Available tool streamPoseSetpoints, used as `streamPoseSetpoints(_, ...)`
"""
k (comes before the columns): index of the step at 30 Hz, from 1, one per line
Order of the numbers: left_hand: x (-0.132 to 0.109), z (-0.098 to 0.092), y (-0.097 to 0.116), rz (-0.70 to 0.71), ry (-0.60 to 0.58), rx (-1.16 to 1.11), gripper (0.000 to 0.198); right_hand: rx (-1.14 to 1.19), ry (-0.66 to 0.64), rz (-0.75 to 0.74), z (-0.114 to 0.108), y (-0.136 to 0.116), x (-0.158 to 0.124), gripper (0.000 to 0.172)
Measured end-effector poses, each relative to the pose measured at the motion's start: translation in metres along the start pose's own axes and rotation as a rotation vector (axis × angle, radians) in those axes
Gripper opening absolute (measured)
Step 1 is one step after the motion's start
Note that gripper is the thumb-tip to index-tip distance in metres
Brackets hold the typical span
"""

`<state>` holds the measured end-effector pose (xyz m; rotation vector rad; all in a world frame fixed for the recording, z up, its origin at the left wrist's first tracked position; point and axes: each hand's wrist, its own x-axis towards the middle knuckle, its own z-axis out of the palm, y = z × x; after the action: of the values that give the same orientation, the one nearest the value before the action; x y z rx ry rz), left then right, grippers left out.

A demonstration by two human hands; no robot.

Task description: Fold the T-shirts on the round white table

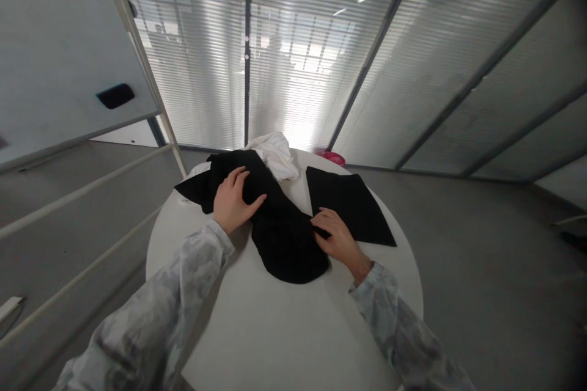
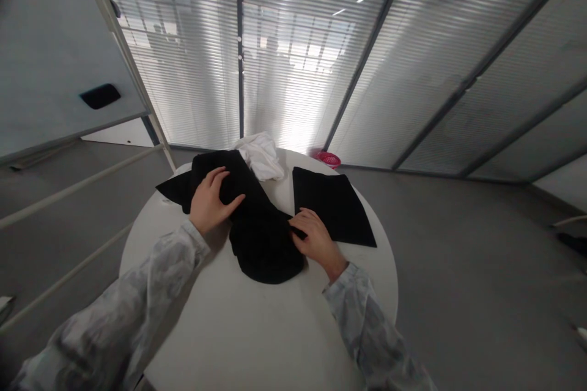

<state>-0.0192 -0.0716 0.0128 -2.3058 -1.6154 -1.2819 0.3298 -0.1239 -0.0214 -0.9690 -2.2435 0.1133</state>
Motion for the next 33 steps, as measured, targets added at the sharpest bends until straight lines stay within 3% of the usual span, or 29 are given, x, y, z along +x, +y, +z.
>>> streamPoseSetpoints(2, 0.001, 0.008, -0.011, -0.136, -0.064, 0.137, 0.080, 0.002, -0.001, 0.001, 0.000, 0.001, -0.001, 0.025)
streamPoseSetpoints(3, 0.001, 0.013, -0.015, -0.167, -0.126, 0.186, 0.080, -0.001, -0.001, -0.001, 0.000, 0.002, -0.001, 0.025)
streamPoseSetpoints(6, -0.002, 0.024, -0.019, -0.184, -0.307, 0.256, 0.048, -0.016, -0.007, -0.007, 0.001, 0.005, -0.002, 0.024)
streamPoseSetpoints(9, -0.004, 0.027, -0.017, -0.132, -0.368, 0.249, 0.025, -0.023, 0.005, -0.010, 0.001, 0.006, -0.004, 0.023)
streamPoseSetpoints(19, -0.009, 0.018, 0.000, 0.266, -0.175, 0.051, 0.033, 0.030, 0.101, 0.130, -0.008, 0.002, -0.006, 0.037)
streamPoseSetpoints(28, -0.033, 0.024, 0.035, 0.737, -0.170, -0.201, 0.029, 0.032, 0.081, 0.128, -0.009, -0.001, -0.005, 0.083)
streamPoseSetpoints(33, -0.038, 0.026, 0.048, 0.795, -0.145, -0.244, 0.023, -0.001, 0.055, 0.093, -0.007, 0.000, -0.004, 0.076)
